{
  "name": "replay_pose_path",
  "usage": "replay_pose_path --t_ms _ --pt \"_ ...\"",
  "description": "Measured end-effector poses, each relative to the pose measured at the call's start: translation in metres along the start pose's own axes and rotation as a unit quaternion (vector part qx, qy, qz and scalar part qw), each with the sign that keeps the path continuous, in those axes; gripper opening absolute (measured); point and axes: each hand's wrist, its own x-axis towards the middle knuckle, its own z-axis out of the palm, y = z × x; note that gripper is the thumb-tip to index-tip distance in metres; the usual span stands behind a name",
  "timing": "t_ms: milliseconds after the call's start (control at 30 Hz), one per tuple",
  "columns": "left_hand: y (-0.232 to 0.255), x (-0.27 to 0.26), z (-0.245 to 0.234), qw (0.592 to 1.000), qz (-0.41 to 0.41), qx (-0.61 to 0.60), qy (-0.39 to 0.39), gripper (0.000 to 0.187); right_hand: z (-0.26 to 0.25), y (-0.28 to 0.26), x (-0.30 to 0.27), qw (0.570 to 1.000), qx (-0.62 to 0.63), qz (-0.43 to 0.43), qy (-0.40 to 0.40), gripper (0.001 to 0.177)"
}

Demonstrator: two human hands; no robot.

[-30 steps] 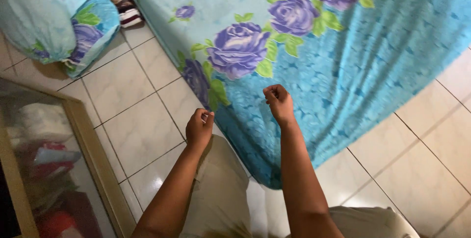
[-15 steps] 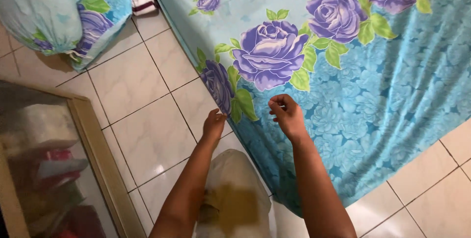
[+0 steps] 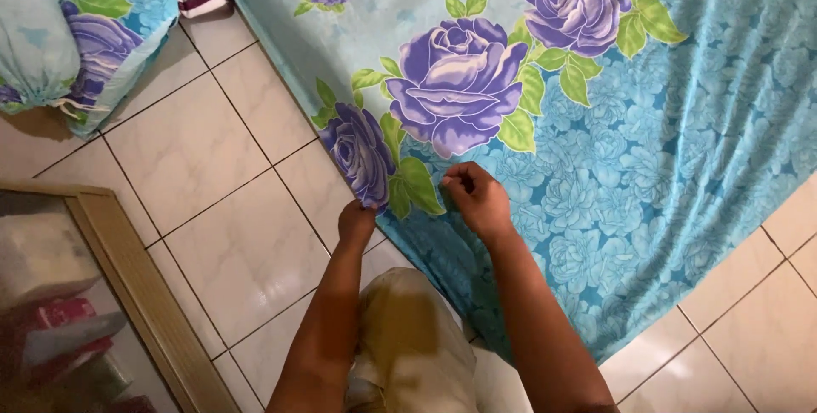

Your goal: Tucking the edges of a blue floral bedsheet under a mattress to make the bed.

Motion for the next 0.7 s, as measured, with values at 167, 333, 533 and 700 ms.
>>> replay_pose_path --t_ms 167,333,533,700 --pt "0.018 -0.010 0.007 0.996 0.026 0.080 0.009 0.036 0.011 0.001 0.000 0.997 -0.075 -0.034 0.009 0.015" --pt "0.036 -0.026 0.005 0.994 0.009 0.106 0.007 0.039 0.029 -0.001 0.012 0.992 -0.120 -0.043 0.010 0.014" --pt "0.023 -0.012 0.010 0.994 -0.010 0.109 -0.012 0.041 0.044 -0.002 0.018 0.981 -0.124 -0.150 0.001 0.031" --pt "0.056 -0.050 0.002 0.997 -0.009 0.073 -0.005 0.053 0.026 0.001 0.007 0.981 -0.102 -0.161 -0.042 0.042"
